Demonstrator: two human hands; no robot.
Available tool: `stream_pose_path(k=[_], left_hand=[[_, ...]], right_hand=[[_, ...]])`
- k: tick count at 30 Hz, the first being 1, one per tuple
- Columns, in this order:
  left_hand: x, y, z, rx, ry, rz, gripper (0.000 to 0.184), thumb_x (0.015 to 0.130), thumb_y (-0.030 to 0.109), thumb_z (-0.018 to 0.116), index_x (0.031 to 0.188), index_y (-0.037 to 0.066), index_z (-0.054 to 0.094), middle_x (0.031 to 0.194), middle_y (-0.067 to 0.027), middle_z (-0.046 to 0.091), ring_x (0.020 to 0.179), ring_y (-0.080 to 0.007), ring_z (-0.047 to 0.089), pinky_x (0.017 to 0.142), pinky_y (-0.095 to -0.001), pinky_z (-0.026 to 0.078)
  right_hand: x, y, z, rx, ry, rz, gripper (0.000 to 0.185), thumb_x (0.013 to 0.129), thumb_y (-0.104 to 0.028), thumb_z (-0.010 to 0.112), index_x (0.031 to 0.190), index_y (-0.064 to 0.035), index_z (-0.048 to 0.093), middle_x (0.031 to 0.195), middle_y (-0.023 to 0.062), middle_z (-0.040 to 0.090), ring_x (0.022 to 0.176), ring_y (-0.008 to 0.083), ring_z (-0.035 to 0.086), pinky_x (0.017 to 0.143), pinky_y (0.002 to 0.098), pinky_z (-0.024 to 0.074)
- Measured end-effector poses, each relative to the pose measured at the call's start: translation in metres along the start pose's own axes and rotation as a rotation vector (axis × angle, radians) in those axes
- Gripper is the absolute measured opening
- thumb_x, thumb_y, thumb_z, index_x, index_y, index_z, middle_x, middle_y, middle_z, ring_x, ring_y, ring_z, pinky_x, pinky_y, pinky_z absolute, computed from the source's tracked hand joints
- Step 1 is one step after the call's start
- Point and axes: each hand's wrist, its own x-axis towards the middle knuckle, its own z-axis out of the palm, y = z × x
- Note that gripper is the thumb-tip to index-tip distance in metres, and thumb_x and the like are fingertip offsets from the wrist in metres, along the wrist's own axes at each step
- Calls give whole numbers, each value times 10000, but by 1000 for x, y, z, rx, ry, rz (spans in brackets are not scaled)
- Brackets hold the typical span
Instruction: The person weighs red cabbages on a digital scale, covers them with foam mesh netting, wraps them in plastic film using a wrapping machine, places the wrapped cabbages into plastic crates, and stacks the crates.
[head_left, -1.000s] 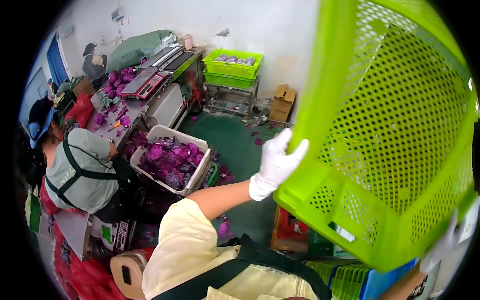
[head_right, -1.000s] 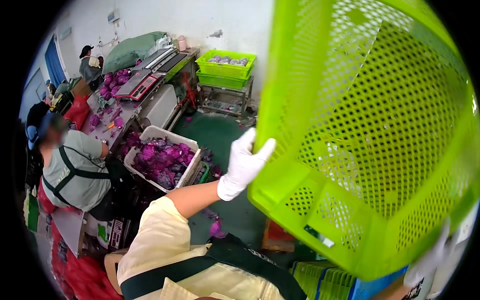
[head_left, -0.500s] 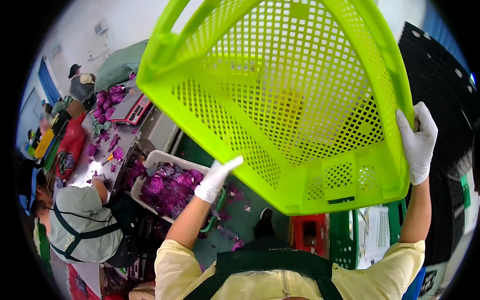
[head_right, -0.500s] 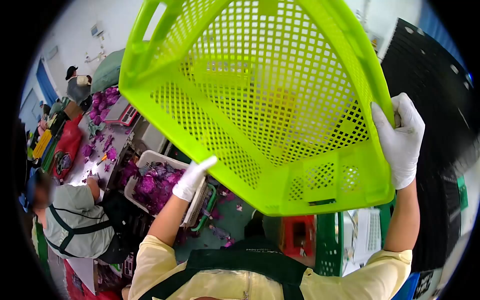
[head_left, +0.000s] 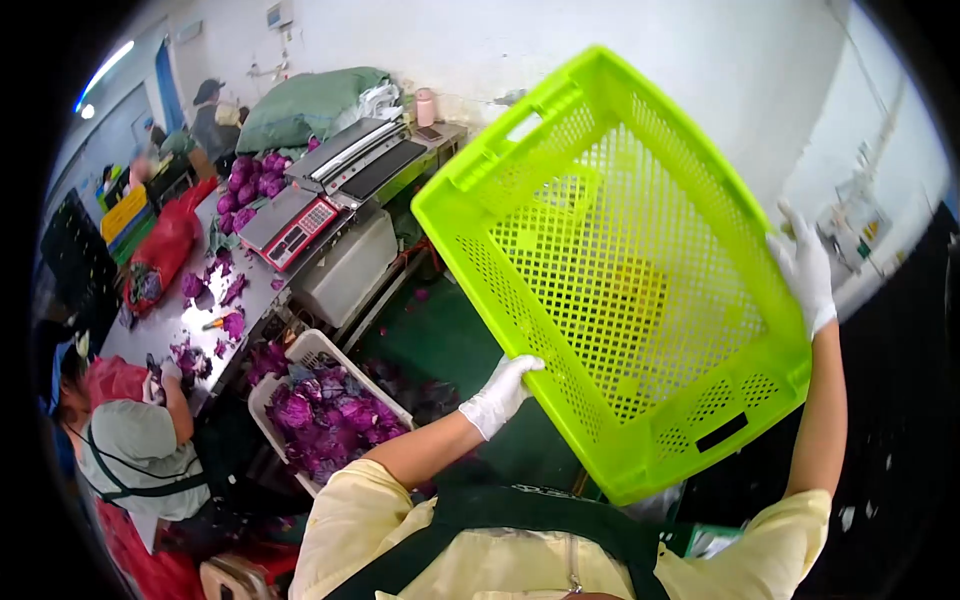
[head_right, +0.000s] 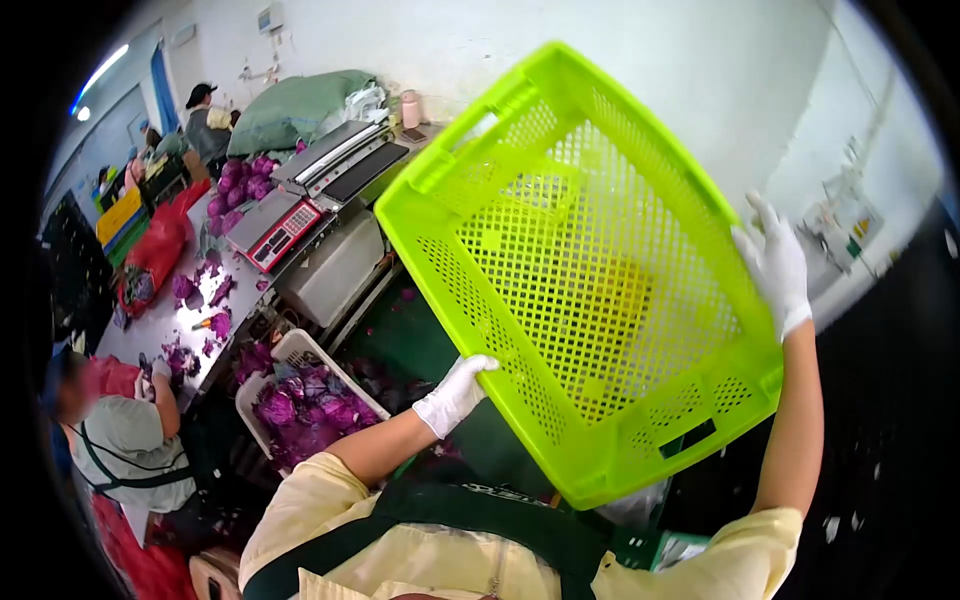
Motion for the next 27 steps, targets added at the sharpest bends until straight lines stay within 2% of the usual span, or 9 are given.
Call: stream_pose_path(k=[4, 6, 8, 12, 15, 18, 21, 25, 27], left_hand=[[84, 8, -16, -69, 46, -26, 590, 756, 63, 557, 1321, 47, 391, 1226, -103, 537, 1112, -275, 550, 918, -492, 486], [138, 14, -20, -103, 92, -27, 551, 745, 53, 543, 1277, 82, 401, 1163, -96, 534, 1071, -282, 557, 893, -522, 489], [205, 22, -28, -94, 153, -2, 559, 750, 52, 542, 1271, 108, 348, 1091, -113, 509, 1033, -296, 557, 847, -538, 509], [335, 66, -30, -167, 249, 57, 658, 731, 39, 560, 1310, 196, 290, 1091, -111, 505, 972, -306, 574, 776, -529, 543], [451, 101, -44, -175, 413, 52, 651, 703, 55, 608, 1266, 202, 317, 1137, -81, 511, 994, -288, 568, 729, -521, 546], [538, 155, -57, -170, 474, -25, 1017, 704, 71, 605, 1501, 254, 1, 1221, -127, 494, 1014, -299, 549, 757, -524, 519], [617, 206, -77, -106, 541, -42, 1107, 707, 107, 609, 1498, 242, -154, 1294, -176, 467, 1005, -325, 546, 745, -507, 512], [690, 237, -99, 51, 685, -89, 1029, 748, 204, 575, 1509, 202, -118, 1020, -227, 621, 654, -310, 567, 651, -427, 487], [699, 255, -110, 39, 665, -162, 1036, 748, 192, 585, 1508, 202, -119, 1102, -223, 589, 778, -320, 575, 708, -436, 490]], right_hand=[[-21, 56, 68, 66, -130, 164, 592, 889, -217, 610, 1412, -59, 381, 1277, 262, 512, 1222, 398, 466, 1015, 423, 379], [-44, 55, 103, 277, -175, 486, 670, 904, -252, 609, 1450, -24, 296, 1424, 287, 364, 1301, 379, 399, 1085, 397, 306], [-67, 68, 176, 565, -58, 680, 747, 902, -275, 626, 1475, -17, 222, 1470, 266, 296, 1302, 342, 394, 1091, 391, 299], [-39, 29, 309, 1013, -383, 1236, 706, 900, -243, 633, 1459, -30, 258, 1325, 168, 463, 1128, 269, 526, 950, 363, 446], [27, 45, 444, 1059, -151, 986, 530, 884, -126, 554, 1369, -20, 368, 1213, 133, 544, 1058, 247, 556, 898, 347, 465], [107, 82, 547, 975, -100, 1074, 506, 854, -58, 492, 1347, -10, 391, 1201, 139, 545, 1049, 244, 556, 896, 352, 463], [184, 88, 624, 966, -144, 1083, 486, 841, -52, 470, 1320, 12, 421, 1140, 144, 572, 974, 244, 583, 834, 348, 490], [230, 114, 699, 868, -293, 1123, 461, 846, -37, 457, 1303, 27, 450, 1116, 146, 587, 906, 251, 612, 786, 354, 515], [239, 112, 725, 903, -290, 1110, 458, 848, -29, 454, 1302, 27, 453, 1124, 149, 586, 920, 255, 614, 795, 356, 515]])
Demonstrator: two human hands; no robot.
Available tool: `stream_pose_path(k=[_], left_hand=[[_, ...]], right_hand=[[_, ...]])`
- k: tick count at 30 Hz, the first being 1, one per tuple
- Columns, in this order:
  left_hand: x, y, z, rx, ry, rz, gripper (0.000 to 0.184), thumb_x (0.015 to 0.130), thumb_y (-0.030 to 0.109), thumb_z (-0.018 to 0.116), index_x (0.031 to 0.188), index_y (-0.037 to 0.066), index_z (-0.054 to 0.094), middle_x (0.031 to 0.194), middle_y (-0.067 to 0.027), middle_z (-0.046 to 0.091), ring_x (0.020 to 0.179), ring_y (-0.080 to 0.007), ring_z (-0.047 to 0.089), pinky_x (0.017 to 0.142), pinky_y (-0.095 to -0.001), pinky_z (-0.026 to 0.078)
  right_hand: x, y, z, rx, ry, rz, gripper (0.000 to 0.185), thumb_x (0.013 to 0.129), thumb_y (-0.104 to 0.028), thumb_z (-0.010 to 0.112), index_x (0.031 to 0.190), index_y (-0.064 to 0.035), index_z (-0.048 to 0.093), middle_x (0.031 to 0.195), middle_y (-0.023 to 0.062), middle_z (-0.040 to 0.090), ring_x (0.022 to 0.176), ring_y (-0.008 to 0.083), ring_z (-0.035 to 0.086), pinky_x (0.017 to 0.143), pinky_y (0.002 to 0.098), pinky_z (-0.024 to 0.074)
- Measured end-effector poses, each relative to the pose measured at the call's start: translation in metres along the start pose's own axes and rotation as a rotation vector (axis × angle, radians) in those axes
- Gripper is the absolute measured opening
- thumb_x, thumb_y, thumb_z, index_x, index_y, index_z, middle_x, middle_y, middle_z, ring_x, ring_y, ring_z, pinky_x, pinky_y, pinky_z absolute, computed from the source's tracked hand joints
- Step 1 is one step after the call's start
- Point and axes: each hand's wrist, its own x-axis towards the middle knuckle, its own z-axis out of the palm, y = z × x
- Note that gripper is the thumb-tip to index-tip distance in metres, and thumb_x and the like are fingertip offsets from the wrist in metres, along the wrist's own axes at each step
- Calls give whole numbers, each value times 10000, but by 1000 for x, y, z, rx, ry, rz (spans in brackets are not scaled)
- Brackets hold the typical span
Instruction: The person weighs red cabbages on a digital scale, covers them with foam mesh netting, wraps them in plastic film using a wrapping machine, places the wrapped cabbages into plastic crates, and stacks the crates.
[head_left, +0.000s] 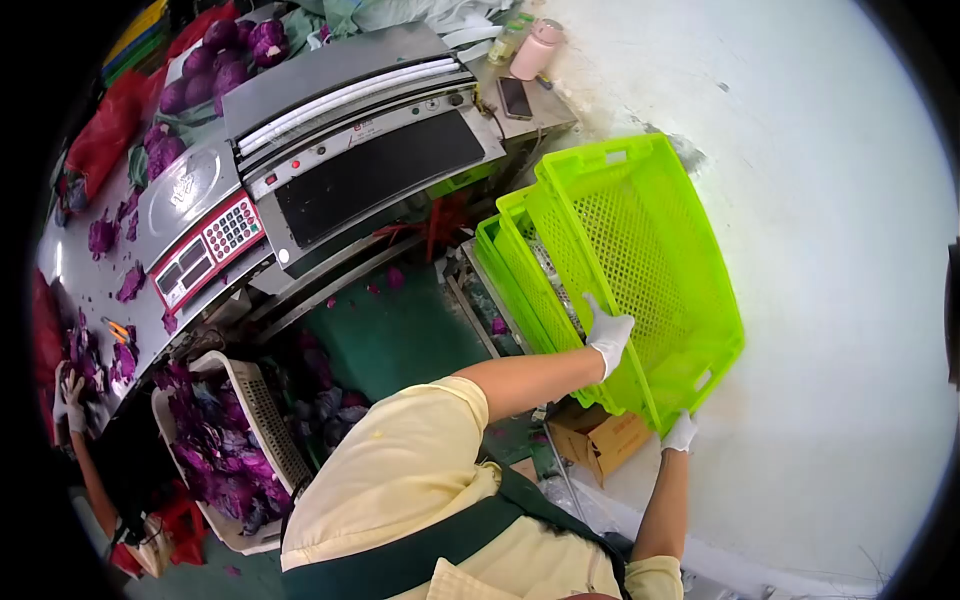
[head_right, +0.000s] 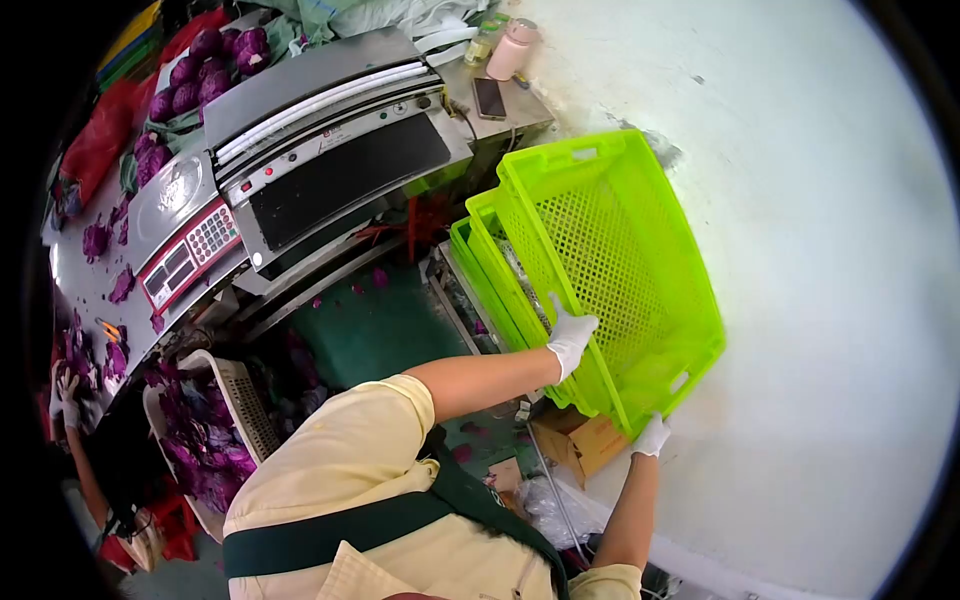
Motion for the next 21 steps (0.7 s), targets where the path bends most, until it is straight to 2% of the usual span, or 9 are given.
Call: stream_pose_path(k=[1, 5, 9, 11, 13, 15, 16, 20, 21], left_hand=[[4, 5, -3, 31, -30, -63, 1043, 748, 180, 595, 1507, 202, -121, 1183, -220, 558, 901, -330, 583, 766, -445, 493], [31, -4, -1, -5, 101, -42, 1040, 754, 189, 595, 1508, 183, -122, 922, -158, 606, 748, -298, 578, 734, -435, 474], [37, -3, 5, 78, 102, -127, 1043, 752, 183, 596, 1508, 175, -124, 926, -159, 604, 745, -296, 582, 729, -428, 478], [31, 1, -5, -140, 47, -100, 1046, 744, 173, 598, 1508, 160, -116, 963, -180, 616, 784, -313, 600, 770, -421, 483], [34, 2, -6, -45, 105, -80, 1037, 739, 149, 597, 1507, 122, -100, 1181, -239, 538, 950, -345, 576, 851, -417, 471], [50, -25, -2, -85, 111, 50, 1048, 735, 146, 621, 1501, 75, -91, 1407, -296, 342, 1171, -369, 469, 1005, -394, 391], [53, -28, -9, -59, 97, 65, 1036, 749, 182, 641, 1499, 58, -63, 1430, -278, 311, 1213, -351, 424, 1031, -385, 353], [29, -17, -21, 156, 155, 172, 1015, 808, 326, 720, 1492, -7, 48, 1522, -203, 186, 1381, -279, 242, 1136, -350, 203], [3, -8, -27, 92, 86, 251, 897, 852, 250, 682, 1483, -16, 103, 1520, -205, 189, 1382, -274, 243, 1138, -357, 199]], right_hand=[[4, 1, 7, 43, -8, -10, 456, 849, -21, 450, 1302, 27, 456, 1133, 151, 585, 934, 259, 615, 803, 358, 515], [15, -8, 28, -16, -56, -8, 465, 851, -13, 446, 1314, 23, 446, 1152, 159, 581, 982, 271, 612, 832, 367, 518], [21, -10, 25, 53, -89, 101, 475, 852, -4, 436, 1327, 5, 438, 1175, 155, 575, 1043, 284, 596, 883, 395, 514], [18, -7, 19, 90, -104, 86, 479, 851, -3, 433, 1331, -1, 435, 1176, 152, 576, 1054, 288, 593, 893, 404, 513], [17, -1, 27, 81, -108, 71, 446, 922, -76, 430, 1365, -40, 396, 1233, 138, 550, 1072, 275, 591, 881, 383, 523], [8, -15, 33, 71, -335, -49, 438, 930, -89, 439, 1364, -43, 401, 1241, 129, 554, 1085, 237, 583, 860, 353, 520], [50, 29, 15, -149, -267, 1, 400, 924, -115, 445, 1312, -16, 465, 1141, 91, 599, 978, 185, 575, 825, 306, 487], [23, 12, 17, -535, 63, -215, 571, 918, -199, 511, 1414, -27, 288, 1280, 199, 500, 1148, 326, 481, 966, 383, 403], [14, 0, 22, -654, 176, -275, 636, 919, -235, 530, 1445, -37, 234, 1317, 233, 473, 1188, 369, 458, 997, 412, 384]])
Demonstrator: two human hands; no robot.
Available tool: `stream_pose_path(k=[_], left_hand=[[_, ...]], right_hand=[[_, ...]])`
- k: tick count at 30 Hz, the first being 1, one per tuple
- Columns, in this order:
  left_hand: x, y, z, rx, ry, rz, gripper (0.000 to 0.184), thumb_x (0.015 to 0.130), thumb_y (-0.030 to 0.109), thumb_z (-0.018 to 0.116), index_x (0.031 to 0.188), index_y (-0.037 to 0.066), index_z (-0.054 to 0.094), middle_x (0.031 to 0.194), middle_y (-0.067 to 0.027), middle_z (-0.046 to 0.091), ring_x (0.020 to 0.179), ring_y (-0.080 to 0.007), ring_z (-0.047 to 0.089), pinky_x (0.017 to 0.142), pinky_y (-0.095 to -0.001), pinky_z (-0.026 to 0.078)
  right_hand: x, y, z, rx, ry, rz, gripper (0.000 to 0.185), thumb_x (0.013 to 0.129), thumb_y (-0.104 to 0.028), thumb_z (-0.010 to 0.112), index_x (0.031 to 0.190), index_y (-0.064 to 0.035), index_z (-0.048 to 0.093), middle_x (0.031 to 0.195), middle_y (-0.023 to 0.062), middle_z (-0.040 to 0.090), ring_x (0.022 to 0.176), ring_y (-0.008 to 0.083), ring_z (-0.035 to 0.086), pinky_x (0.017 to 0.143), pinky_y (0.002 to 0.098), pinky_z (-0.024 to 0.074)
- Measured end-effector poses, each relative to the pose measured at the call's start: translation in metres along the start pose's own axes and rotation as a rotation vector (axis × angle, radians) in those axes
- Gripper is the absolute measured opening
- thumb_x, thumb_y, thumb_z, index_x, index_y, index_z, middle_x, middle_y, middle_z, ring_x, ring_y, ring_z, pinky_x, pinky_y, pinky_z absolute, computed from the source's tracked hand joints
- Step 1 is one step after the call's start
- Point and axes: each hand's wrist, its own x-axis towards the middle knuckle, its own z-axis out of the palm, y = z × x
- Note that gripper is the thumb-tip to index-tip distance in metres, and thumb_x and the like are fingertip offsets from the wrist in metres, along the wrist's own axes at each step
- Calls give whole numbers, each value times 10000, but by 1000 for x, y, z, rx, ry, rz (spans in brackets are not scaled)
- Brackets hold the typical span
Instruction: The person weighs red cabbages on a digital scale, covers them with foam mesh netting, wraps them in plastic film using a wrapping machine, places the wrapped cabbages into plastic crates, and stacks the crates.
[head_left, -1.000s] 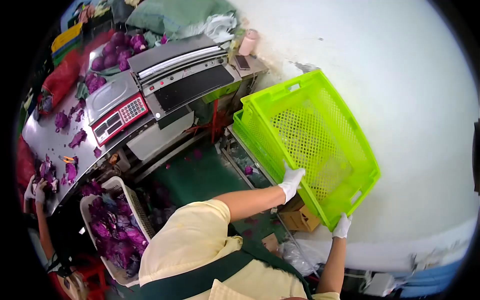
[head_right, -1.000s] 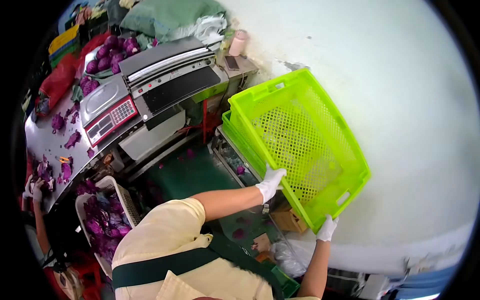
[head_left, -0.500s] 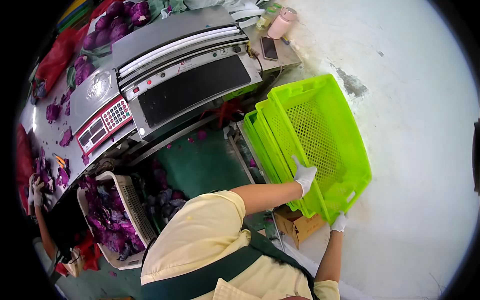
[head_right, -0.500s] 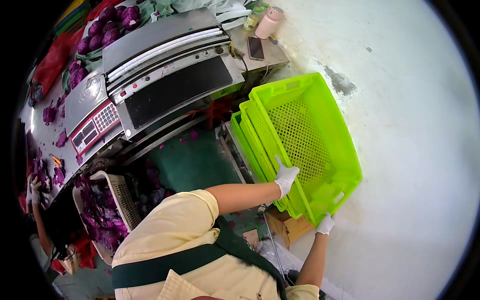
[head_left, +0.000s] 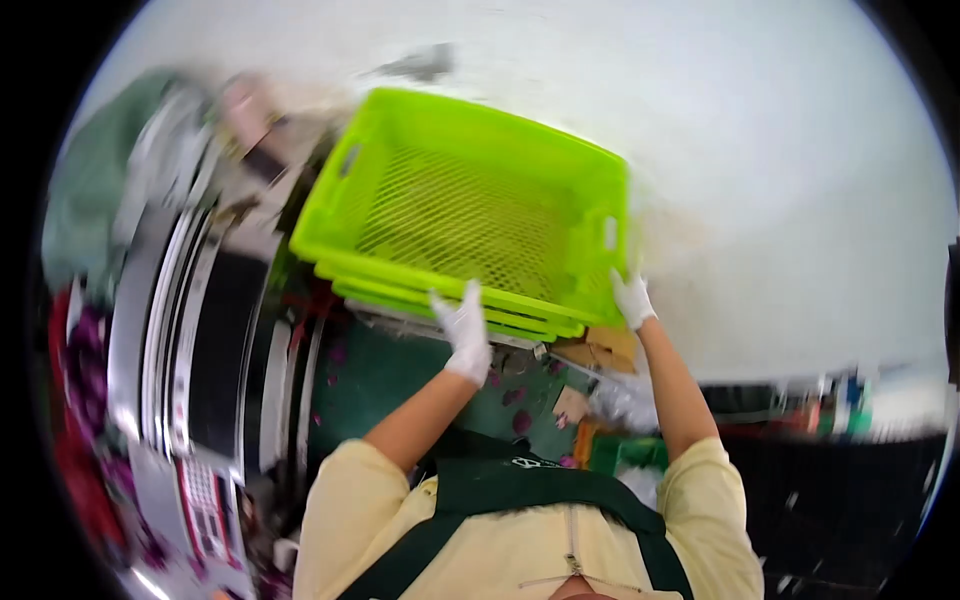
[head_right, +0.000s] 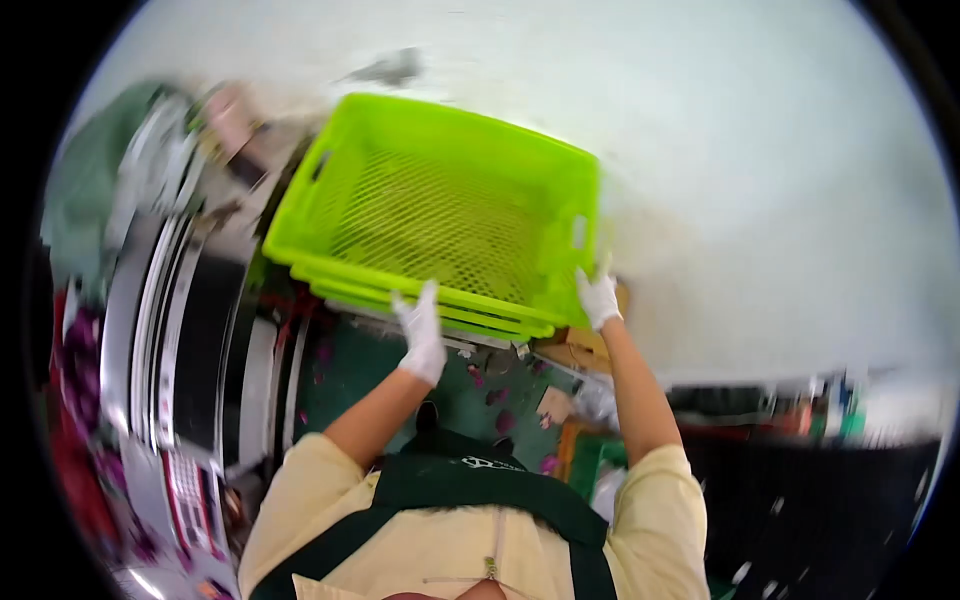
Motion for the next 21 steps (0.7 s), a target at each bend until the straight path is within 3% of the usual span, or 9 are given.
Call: stream_pose_path(k=[1, 2, 4, 5, 6, 10, 12, 16, 21], left_hand=[[4, -22, -12, 39, -24, 180, 760, 890, 137, 627, 1468, -19, 158, 1487, -199, 243, 1356, -274, 282, 1120, -361, 238], [-15, -17, -20, 45, -85, 259, 684, 895, 75, 599, 1452, -6, 211, 1424, -190, 302, 1289, -269, 347, 1075, -362, 298], [-39, -23, -35, 185, -174, 484, 594, 907, 1, 551, 1435, 26, 280, 1336, -184, 380, 1178, -254, 442, 1005, -360, 375], [-49, -27, -42, 210, -246, 522, 561, 922, 48, 547, 1431, 59, 312, 1245, -150, 428, 1099, -200, 449, 947, -312, 393], [-58, -28, -44, 272, -317, 532, 508, 943, 92, 530, 1416, 70, 344, 1263, -144, 445, 1107, -191, 463, 943, -311, 397], [-99, -28, -38, 347, -705, 215, 327, 997, 226, 447, 1285, 81, 495, 1123, -101, 589, 965, -181, 572, 890, -319, 436], [-123, -42, -27, 402, -823, 138, 264, 1006, 194, 425, 1199, 72, 558, 991, -87, 640, 869, -155, 601, 820, -287, 457], [-207, -105, -3, 497, -1168, 72, 252, 997, 209, 450, 1142, 56, 588, 911, -67, 650, 797, -123, 596, 752, -263, 464], [-382, -197, -10, 613, -1575, -101, 255, 991, 221, 465, 1124, 46, 595, 881, -65, 663, 740, -103, 593, 704, -241, 475]], right_hand=[[-5, -17, -6, -90, 117, -35, 704, 919, -271, 549, 1476, -47, 181, 1355, 267, 445, 1228, 412, 435, 1028, 440, 364], [-11, -49, -28, 144, 82, 160, 656, 901, -233, 572, 1457, -64, 266, 1341, 238, 476, 1203, 396, 458, 1022, 440, 365], [-39, -55, -24, 94, 408, -103, 490, 845, -136, 582, 1302, -67, 418, 1219, 200, 524, 1139, 369, 490, 987, 423, 394], [-64, -57, -26, 91, 505, -184, 418, 817, -88, 588, 1224, -68, 494, 1159, 181, 548, 1106, 355, 506, 969, 414, 408], [-93, -58, -25, 97, 539, -225, 360, 789, -40, 593, 1147, -69, 571, 1098, 162, 572, 1074, 342, 521, 952, 405, 422], [-234, -37, -23, 196, 271, -14, 338, 819, -76, 592, 1155, -75, 556, 1145, 173, 565, 1113, 364, 509, 966, 419, 425], [-311, -9, -22, 200, 159, 196, 295, 851, -168, 580, 1137, -96, 586, 1113, 184, 568, 1075, 367, 528, 926, 426, 440], [-480, 64, -49, 185, 26, 734, 309, 876, -265, 525, 1082, -64, 637, 1069, 201, 608, 1035, 377, 561, 919, 413, 452], [-714, 114, -94, 418, 419, 1301, 391, 859, -335, 503, 1031, -15, 647, 968, 212, 670, 920, 364, 637, 831, 391, 483]])
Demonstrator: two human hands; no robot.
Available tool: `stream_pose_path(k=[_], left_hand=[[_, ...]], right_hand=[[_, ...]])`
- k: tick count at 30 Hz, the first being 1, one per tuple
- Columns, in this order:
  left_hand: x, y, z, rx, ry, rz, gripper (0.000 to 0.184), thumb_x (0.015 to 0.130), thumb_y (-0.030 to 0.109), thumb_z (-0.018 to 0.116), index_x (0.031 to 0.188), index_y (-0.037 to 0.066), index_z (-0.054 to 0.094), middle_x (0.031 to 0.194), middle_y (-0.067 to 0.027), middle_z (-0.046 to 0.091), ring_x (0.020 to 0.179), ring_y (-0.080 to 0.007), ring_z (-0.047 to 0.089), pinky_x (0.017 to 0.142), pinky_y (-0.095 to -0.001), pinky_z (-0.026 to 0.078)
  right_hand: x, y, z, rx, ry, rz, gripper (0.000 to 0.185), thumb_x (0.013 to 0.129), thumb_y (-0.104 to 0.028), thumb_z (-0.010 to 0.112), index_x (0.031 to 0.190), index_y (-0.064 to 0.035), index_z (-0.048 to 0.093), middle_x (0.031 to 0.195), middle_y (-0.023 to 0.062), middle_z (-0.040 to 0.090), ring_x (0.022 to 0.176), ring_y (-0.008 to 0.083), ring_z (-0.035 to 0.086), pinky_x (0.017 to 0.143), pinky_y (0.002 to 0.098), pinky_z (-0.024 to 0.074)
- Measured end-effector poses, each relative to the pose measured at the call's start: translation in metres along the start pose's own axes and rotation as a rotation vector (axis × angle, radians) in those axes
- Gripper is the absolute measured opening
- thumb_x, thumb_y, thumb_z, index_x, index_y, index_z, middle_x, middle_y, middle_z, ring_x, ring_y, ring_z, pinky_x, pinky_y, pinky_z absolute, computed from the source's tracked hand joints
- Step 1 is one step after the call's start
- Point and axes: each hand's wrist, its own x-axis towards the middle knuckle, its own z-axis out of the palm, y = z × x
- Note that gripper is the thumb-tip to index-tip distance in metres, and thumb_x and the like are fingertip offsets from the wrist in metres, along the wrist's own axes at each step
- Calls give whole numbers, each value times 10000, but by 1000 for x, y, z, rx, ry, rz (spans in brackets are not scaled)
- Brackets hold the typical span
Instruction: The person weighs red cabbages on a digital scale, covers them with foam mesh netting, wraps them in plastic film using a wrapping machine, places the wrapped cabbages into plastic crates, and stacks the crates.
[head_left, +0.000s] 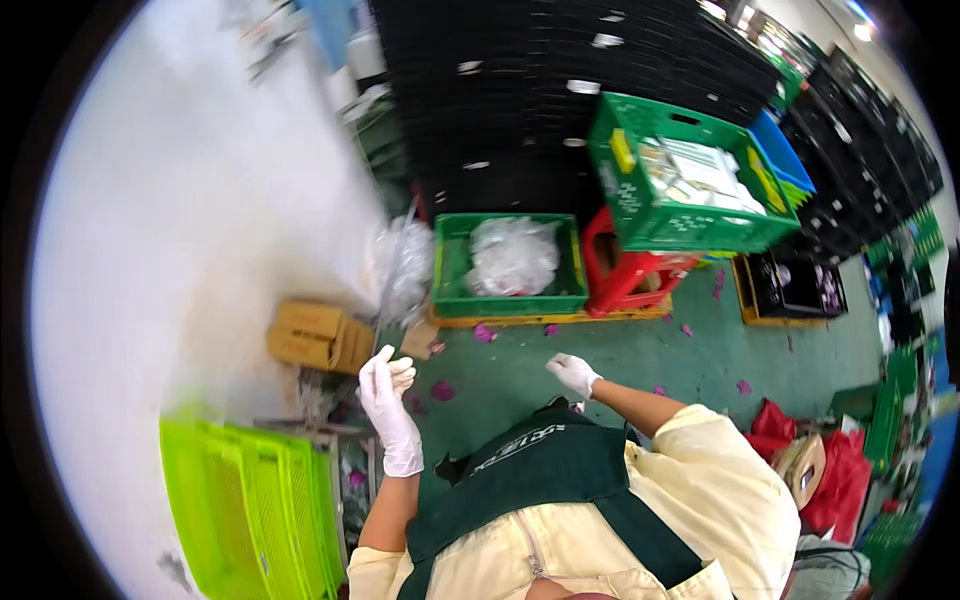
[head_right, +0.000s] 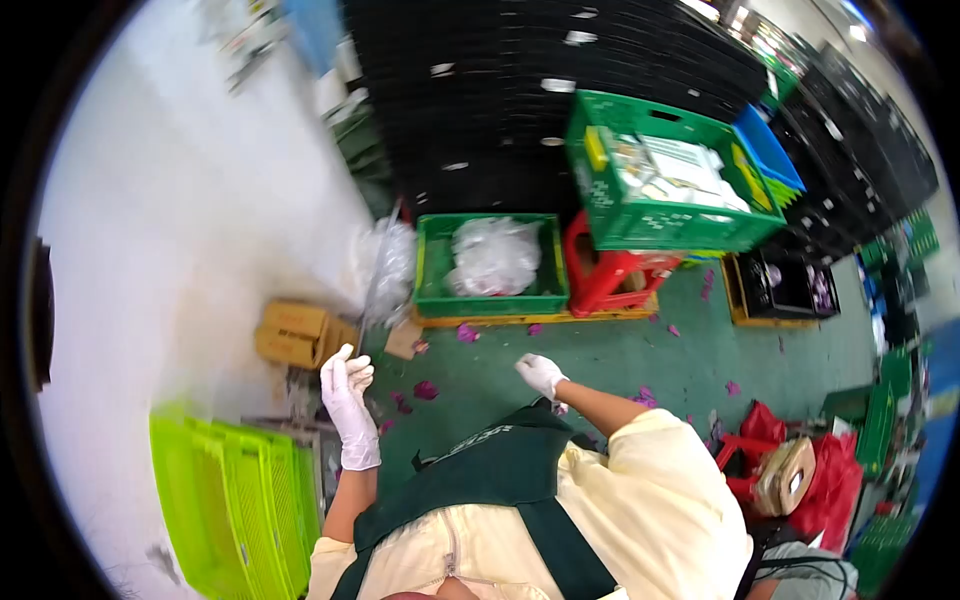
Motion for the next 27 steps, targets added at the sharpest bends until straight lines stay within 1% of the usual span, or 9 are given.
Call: stream_pose_path(k=[3, 4, 6, 12, 13, 19, 24, 25, 27], left_hand=[[-8, -14, 133, 11, -273, -64, 244, 987, 211, 476, 1108, 42, 603, 854, -62, 667, 711, -105, 601, 693, -236, 476], [-9, -20, 174, 9, -379, -57, 237, 984, 206, 484, 1100, 40, 608, 856, -66, 669, 711, -105, 603, 698, -237, 479], [-13, -28, 250, 15, -526, -55, 237, 984, 204, 485, 1097, 37, 609, 857, -67, 670, 715, -107, 605, 701, -240, 482], [-32, -20, 440, 147, -937, 53, 274, 1000, 249, 465, 1085, 29, 605, 835, -60, 667, 712, -105, 600, 678, -249, 475], [-30, -25, 469, 95, -1008, 1, 235, 991, 205, 478, 1050, 22, 613, 827, -62, 674, 703, -100, 608, 669, -234, 476], [-26, -69, 657, 87, -1219, -235, 238, 976, 228, 495, 1083, 30, 573, 864, -64, 646, 735, -124, 617, 662, -245, 504], [-27, -110, 818, 69, -1352, -257, 293, 950, 242, 541, 1176, 58, 570, 1027, -86, 649, 859, -130, 625, 766, -269, 505], [-34, -114, 850, 85, -1298, -253, 312, 941, 252, 559, 1193, 68, 571, 1023, -77, 647, 851, -126, 624, 772, -269, 508], [-34, -139, 915, 25, -1281, -331, 324, 931, 262, 578, 1199, 79, 569, 1009, -77, 646, 852, -129, 626, 766, -269, 512]], right_hand=[[-11, 148, -62, 261, 170, 162, 338, 891, -317, 503, 985, -29, 653, 866, 154, 677, 778, 291, 644, 735, 363, 498], [-24, 177, -82, 301, 219, 186, 338, 891, -317, 503, 985, -29, 653, 866, 154, 677, 778, 291, 644, 735, 363, 498], [-54, 220, -118, 816, 351, 409, 231, 927, -223, 478, 953, -57, 636, 759, 31, 596, 656, 104, 549, 577, 269, 451], [-137, 278, -192, 1179, 737, 516, 284, 983, -256, 419, 903, -92, 637, 707, -18, 595, 547, 67, 514, 481, 234, 412], [-145, 286, -200, 1230, 795, 503, 288, 985, -256, 418, 902, -94, 642, 704, -21, 593, 542, 64, 511, 476, 227, 408], [-161, 325, -282, 1305, 993, 460, 283, 975, -243, 443, 894, -79, 660, 690, -21, 594, 546, 58, 513, 483, 215, 413], [-144, 393, -385, 1172, 1066, 541, 284, 968, -247, 444, 896, -78, 662, 673, -19, 598, 534, 60, 529, 469, 213, 423], [-146, 411, -408, 1155, 1071, 602, 280, 966, -245, 450, 892, -77, 662, 666, -17, 596, 526, 59, 523, 461, 215, 418], [-158, 436, -461, 1112, 1063, 568, 286, 965, -278, 474, 863, -81, 655, 680, -20, 596, 550, 60, 522, 486, 216, 412]])
